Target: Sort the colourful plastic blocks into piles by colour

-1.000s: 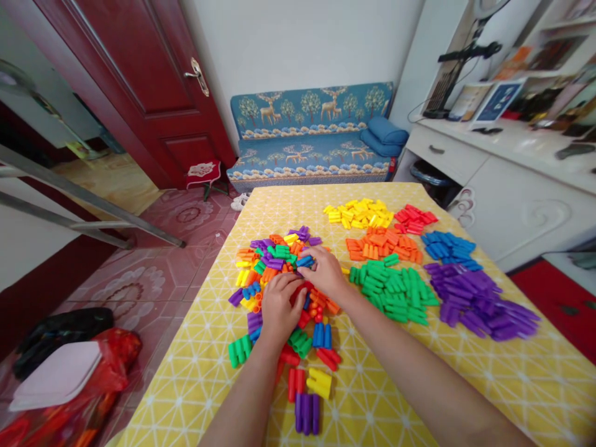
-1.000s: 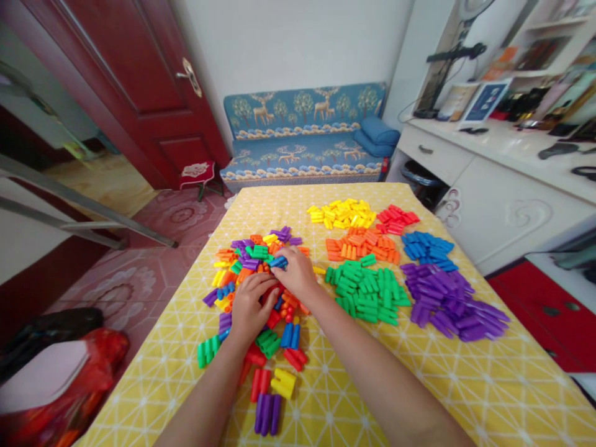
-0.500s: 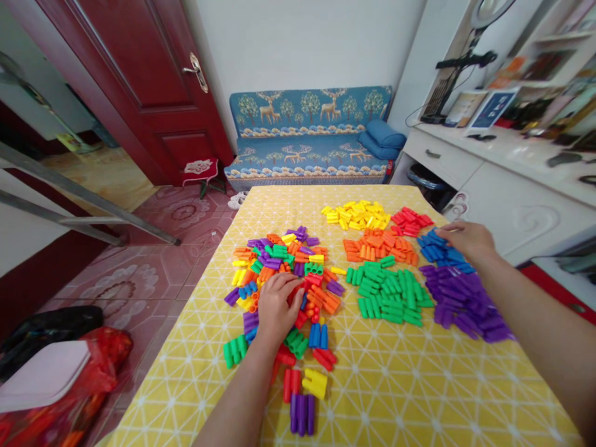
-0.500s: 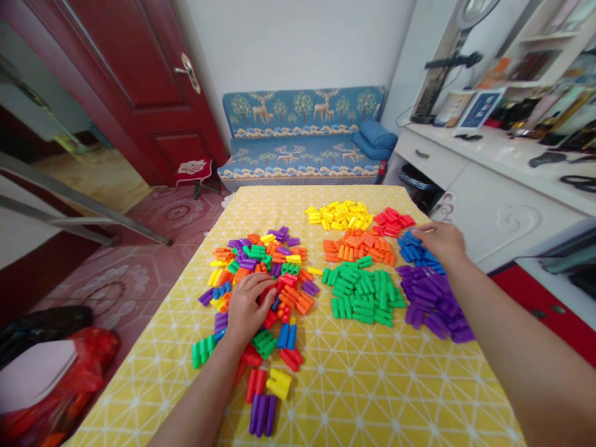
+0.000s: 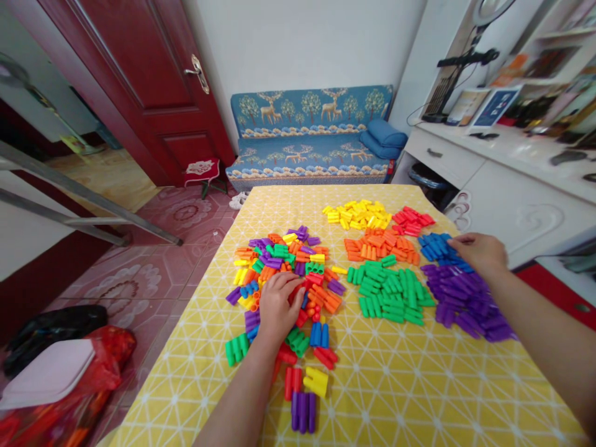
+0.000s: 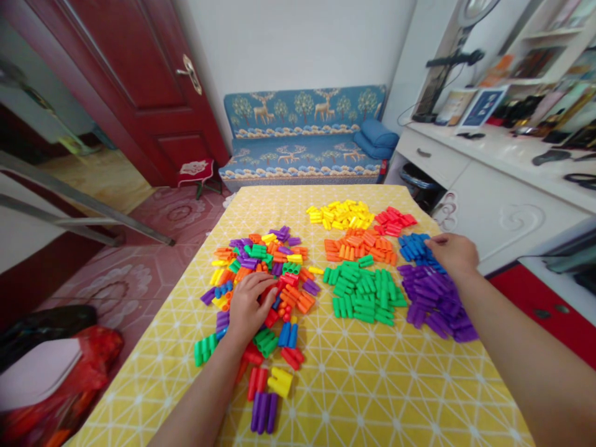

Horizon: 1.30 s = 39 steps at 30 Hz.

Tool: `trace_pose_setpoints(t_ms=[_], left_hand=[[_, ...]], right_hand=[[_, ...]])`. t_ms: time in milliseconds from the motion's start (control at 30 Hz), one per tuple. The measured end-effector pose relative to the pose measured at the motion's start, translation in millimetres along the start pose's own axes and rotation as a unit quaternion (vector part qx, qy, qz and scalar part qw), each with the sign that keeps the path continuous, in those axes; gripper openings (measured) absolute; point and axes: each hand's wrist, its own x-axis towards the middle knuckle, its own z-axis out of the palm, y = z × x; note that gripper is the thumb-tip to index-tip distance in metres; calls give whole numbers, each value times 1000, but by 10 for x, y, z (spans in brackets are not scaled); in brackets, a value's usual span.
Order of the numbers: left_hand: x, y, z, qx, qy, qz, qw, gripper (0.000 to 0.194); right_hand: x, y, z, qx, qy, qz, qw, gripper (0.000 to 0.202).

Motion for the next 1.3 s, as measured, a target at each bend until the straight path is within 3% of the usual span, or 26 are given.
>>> trace_pose_setpoints(t_ms=[100,233,433,500,600,733,967,1167,1300], left_hand=[[-4,8,-5,-2,-1,-3,1000,17],[-4,24,-16,-3,-7,-8,1000,18],[0,46,-27,-3,-10,-16,1000,18],[1,52,-31,-4,-9,-18,1000,18],[3,57,-35,-5,-8,-18,1000,18],[5,58,-35,-5,-8,-15,1000,17],[5,43,-30,-9,-5,-10,1000,18],[-1,37,-27,-9,-11,-7,1000,18],[-8,32,-20,-7,-10,-8,1000,18]], right_hand=[[-93,-186,-18,-23,-29,31,999,17],[-497,-754,-27,110,-105,-78,985,18],[-1586,-1652,89,243,-304,-290,875,17],[-1860,-1835,186,243,-333,-352,840,22],[-2067,-2006,359,213,-330,-406,825,39],[-2101,-2125,529,165,-331,-418,830,50],[-2100,-2174,576,178,-305,-382,854,32],[-2182,-2077,308,322,-256,-237,880,26],[-2032,-1680,77,377,-186,-115,900,26]])
